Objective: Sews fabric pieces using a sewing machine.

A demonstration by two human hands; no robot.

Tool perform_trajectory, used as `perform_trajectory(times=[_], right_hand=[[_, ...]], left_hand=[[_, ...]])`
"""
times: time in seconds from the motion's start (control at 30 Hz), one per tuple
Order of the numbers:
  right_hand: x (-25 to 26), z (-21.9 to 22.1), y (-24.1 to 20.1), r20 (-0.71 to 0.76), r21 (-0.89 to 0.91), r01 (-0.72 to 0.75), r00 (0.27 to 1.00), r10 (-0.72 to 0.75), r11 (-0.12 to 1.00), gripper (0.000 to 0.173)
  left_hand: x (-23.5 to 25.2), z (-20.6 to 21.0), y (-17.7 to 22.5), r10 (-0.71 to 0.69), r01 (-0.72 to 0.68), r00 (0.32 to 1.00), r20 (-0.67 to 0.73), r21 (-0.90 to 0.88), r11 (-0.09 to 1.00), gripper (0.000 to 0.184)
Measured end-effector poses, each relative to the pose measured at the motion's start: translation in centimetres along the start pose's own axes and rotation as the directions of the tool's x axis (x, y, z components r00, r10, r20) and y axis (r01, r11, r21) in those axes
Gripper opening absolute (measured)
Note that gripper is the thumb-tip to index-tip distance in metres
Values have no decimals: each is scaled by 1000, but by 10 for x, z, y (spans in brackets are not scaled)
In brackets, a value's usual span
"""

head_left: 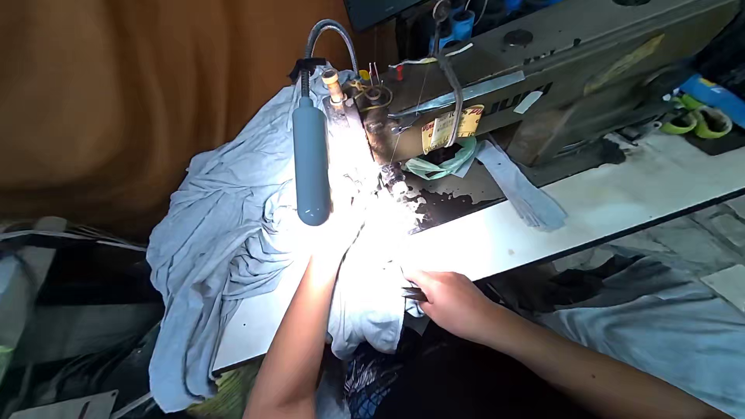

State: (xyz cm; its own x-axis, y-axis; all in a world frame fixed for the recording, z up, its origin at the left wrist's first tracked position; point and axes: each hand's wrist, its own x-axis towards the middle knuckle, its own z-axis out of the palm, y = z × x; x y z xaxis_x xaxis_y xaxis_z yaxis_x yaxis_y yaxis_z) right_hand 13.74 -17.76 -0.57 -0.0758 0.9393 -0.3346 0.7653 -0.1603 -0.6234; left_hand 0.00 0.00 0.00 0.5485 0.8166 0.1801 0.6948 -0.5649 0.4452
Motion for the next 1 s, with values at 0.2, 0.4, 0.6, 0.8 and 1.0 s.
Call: perform_trajectory(times=[0.2,0.4,0.6,0.8,1.0], right_hand=[[-6,12,34,-242,220,312,935,-258,924,23],[-2,13,30,-236,232,277,946,-223,932,25],[-13,16,24,-269,190,219,949,-164,957,23],[-19,14,31,-306,108,229,934,-186,967,22],[30,11,-21,-382,-215,444,781,-494,870,14]], left_hand=[[-147,-61,-45,216,204,829,516,-638,743,35],[-208,21,-93,-551,626,531,644,141,767,54],[-209,54,-42,-280,474,808,518,-288,832,38],[-217,-134,-73,-168,178,984,57,-332,927,27],[-119,-156,-86,-346,339,938,-7,219,915,36]])
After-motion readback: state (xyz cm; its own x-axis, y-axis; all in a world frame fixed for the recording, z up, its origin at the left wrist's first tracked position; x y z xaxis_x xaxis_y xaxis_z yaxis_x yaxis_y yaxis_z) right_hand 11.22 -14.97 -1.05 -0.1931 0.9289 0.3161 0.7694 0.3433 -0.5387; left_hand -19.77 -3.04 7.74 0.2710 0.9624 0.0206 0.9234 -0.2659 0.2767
